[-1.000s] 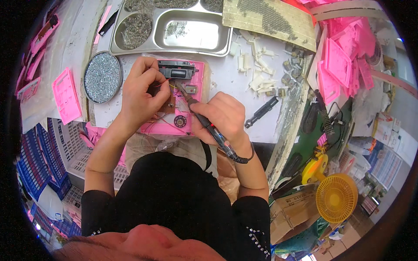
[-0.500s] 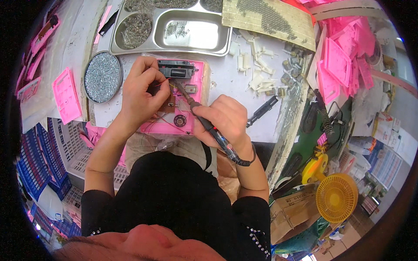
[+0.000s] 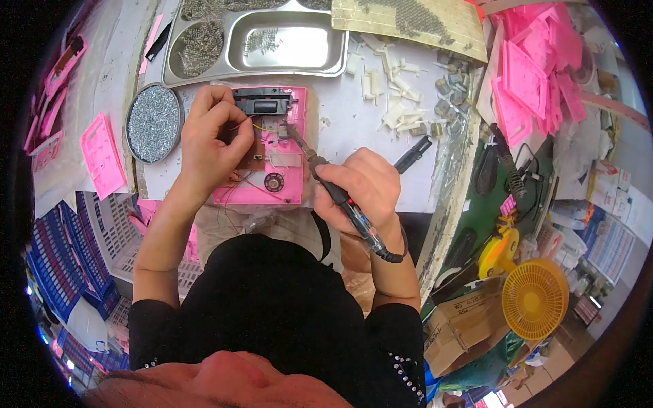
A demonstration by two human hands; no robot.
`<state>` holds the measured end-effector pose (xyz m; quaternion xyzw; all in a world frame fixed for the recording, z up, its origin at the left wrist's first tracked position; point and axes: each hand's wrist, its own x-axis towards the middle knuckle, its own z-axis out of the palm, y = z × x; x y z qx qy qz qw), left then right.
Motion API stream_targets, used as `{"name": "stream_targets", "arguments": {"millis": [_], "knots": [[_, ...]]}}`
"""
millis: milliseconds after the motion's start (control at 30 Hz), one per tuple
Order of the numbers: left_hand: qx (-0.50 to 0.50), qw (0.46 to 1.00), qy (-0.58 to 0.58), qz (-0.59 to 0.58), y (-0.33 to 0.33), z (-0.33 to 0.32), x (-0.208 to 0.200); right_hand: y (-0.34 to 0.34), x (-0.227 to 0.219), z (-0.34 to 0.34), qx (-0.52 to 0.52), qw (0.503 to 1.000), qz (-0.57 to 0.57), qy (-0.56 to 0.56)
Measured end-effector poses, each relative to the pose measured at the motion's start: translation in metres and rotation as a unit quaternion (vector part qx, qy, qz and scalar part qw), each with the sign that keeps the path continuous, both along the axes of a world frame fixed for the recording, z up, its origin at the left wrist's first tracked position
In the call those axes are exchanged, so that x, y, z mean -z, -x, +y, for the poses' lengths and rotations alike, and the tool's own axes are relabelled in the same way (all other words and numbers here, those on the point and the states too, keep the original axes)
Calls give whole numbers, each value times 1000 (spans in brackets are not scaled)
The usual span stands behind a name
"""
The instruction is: Assembling internal electronic components into a pink plastic casing using a soldering iron and an electric screwdriver.
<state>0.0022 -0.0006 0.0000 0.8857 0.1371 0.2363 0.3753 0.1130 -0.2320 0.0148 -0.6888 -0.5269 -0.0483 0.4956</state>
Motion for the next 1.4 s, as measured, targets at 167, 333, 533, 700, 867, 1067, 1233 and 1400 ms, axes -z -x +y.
{"name": "stream_targets", "arguments": {"millis": [167,333,533,700,867,1067,1233,1400], "knots": [[13,1000,-14,-2,0,0,-4,1,2,3,19,999,-1,-28],[15,1000,-22,0,1,2,-1,1,1,1,18,1000,-7,-9],[32,996,-81,-28,6,5,-6,-1,0,-2,33,999,0,-28],[209,972,-102,32,20,-10,-26,-5,-6,-14,53,998,10,-30],[267,959,-86,41,6,-12,-11,-3,-12,-21,62,998,8,-23],[285,956,-40,57,3,-8,-11,3,-7,-48,104,994,29,2],[286,955,-47,63,5,-10,-8,22,2,-43,142,984,102,-15],[227,973,-24,20,13,1,-9,60,14,-11,118,986,81,85]]}}
